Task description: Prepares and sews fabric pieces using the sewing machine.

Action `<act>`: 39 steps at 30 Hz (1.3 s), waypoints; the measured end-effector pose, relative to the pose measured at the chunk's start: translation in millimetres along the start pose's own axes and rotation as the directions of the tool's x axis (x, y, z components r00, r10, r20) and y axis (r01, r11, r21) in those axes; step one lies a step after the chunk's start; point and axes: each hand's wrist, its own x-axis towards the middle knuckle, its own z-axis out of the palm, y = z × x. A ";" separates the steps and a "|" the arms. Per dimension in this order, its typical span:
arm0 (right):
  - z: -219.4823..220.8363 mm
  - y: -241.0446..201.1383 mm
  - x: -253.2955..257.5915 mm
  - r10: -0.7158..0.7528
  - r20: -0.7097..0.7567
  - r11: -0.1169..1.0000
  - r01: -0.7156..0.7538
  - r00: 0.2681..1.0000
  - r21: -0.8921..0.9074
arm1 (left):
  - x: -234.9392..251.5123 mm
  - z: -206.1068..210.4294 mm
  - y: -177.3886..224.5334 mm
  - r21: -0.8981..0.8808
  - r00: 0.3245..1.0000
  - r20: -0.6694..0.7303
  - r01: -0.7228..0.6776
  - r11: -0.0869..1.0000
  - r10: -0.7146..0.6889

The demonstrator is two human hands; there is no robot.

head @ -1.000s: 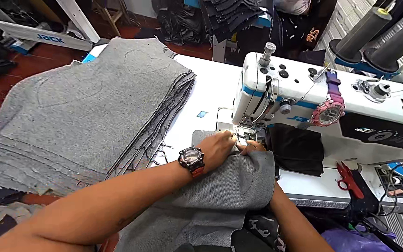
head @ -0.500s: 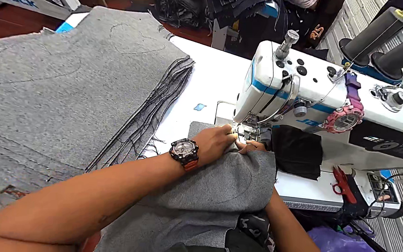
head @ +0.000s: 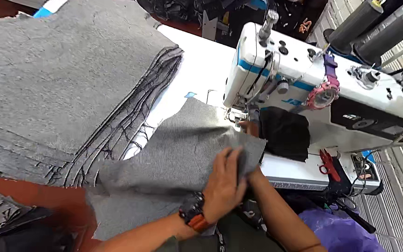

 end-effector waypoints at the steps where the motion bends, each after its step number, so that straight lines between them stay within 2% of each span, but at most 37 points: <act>1: 17.3 31.5 -6.2 -0.140 -0.206 0.990 0.132 0.969 -0.049 | 2.3 -8.1 -5.3 -0.020 0.998 0.020 0.056 0.998 -0.056; 2: 27.1 58.4 -3.3 -0.271 -0.315 0.962 0.254 0.909 -0.095 | 4.3 -15.2 -9.9 -0.012 0.993 0.031 0.115 0.993 -0.115; 3: 31.2 71.9 -3.2 -0.342 -0.336 0.939 0.313 0.877 -0.139 | 6.9 -23.8 -12.6 0.002 0.983 0.048 0.176 0.984 -0.176; 5: 37.1 77.9 -13.0 -0.435 -0.214 0.882 0.366 0.875 -0.297 | 22.9 -50.8 -19.8 0.057 0.946 0.101 0.303 0.951 -0.307; 6: 43.3 78.9 -18.9 -0.486 -0.117 0.815 0.401 0.866 -0.418 | 38.8 -69.8 -28.2 0.121 0.941 0.106 0.310 0.943 -0.323; 7: 52.6 79.4 -24.7 -0.521 -0.024 0.729 0.430 0.853 -0.532 | 57.0 -90.6 -39.5 0.228 0.967 0.073 0.221 0.948 -0.243; 8: 64.6 78.5 -29.7 -0.539 0.045 0.646 0.447 0.841 -0.619 | 76.3 -112.7 -49.6 0.384 0.995 0.050 0.062 0.921 -0.088; 9: 78.5 75.8 -34.4 -0.538 0.092 0.591 0.453 0.838 -0.668 | 95.5 -134.0 -55.1 0.533 0.991 0.078 -0.134 0.835 0.109; 10: 93.5 71.6 -39.1 -0.530 0.128 0.566 0.462 0.839 -0.683 | 113.5 -148.3 -55.7 0.624 0.935 0.143 -0.338 0.704 0.323; 11: 107.9 64.8 -44.8 -0.516 0.163 0.572 0.480 0.841 -0.665 | 127.5 -152.2 -49.0 0.650 0.847 0.225 -0.499 0.573 0.482; 12: 120.8 56.1 -52.5 -0.497 0.201 0.600 0.501 0.844 -0.624 | 133.7 -145.9 -36.8 0.631 0.763 0.300 -0.609 0.481 0.573; 13: 131.4 47.3 -63.2 -0.474 0.255 0.628 0.526 0.843 -0.573 | 131.0 -131.8 -23.9 0.588 0.713 0.360 -0.674 0.446 0.602; 14: 137.0 37.8 -76.7 -0.425 0.338 0.658 0.543 0.840 -0.521 | 120.7 -113.2 -15.6 0.547 0.711 0.408 -0.693 0.470 0.573; 15: 136.4 30.6 -88.0 -0.353 0.460 0.672 0.563 0.815 -0.481 | 105.6 -94.3 -12.6 0.513 0.763 0.455 -0.646 0.566 0.459; 17: 122.5 31.3 -97.4 -0.278 0.689 0.660 0.655 0.669 -0.369 | 78.4 -65.9 -28.8 0.463 0.851 0.489 -0.438 0.770 0.190; 19: 101.2 48.2 -99.7 -0.390 0.747 0.634 0.746 0.538 -0.205 | 64.9 -63.4 -50.3 0.359 0.897 0.420 -0.303 0.883 0.137; 20: 90.5 59.5 -102.3 -0.506 0.683 0.609 0.779 0.527 -0.150 | 60.3 -67.3 -57.7 0.321 0.907 0.391 -0.295 0.900 0.157; 22: 73.4 83.4 -104.8 -0.724 0.373 0.538 0.814 0.580 -0.221 | 50.4 -71.5 -69.2 0.257 0.910 0.334 -0.340 0.905 0.247; 24: 60.2 101.0 -92.8 -0.806 0.102 0.512 0.773 0.583 -0.374 | 44.0 -71.8 -74.9 0.190 0.922 0.243 -0.351 0.917 0.302; 25: 57.2 109.1 -86.4 -0.805 0.045 0.518 0.739 0.591 -0.431 | 41.1 -72.1 -76.1 0.184 0.926 0.205 -0.354 0.917 0.316; 27: 59.4 121.9 -79.1 -0.807 0.012 0.501 0.694 0.591 -0.517 | 37.4 -74.2 -78.8 0.243 0.893 0.202 -0.443 0.863 0.402; 29: 66.6 129.9 -80.4 -0.828 -0.032 0.480 0.678 0.560 -0.557 | 31.5 -73.4 -80.6 0.309 0.837 0.235 -0.546 0.779 0.494; 31: 70.4 136.6 -83.9 -0.848 -0.099 0.481 0.679 0.520 -0.555 | 20.5 -70.7 -74.2 0.332 0.819 0.295 -0.570 0.752 0.491; 34: 67.3 143.7 -83.3 -0.863 -0.206 0.492 0.674 0.461 -0.552 | 6.9 -58.7 -70.5 0.328 0.886 0.208 -0.463 0.823 0.415; 37: 61.9 137.8 -78.3 -0.840 -0.178 0.510 0.633 0.513 -0.582 | 3.9 -56.6 -64.0 0.303 0.936 0.137 -0.351 0.886 0.324; 39: 64.5 141.1 -75.9 -0.847 -0.158 0.489 0.626 0.508 -0.608 | 1.8 -54.3 -67.5 0.318 0.925 0.131 -0.380 0.868 0.357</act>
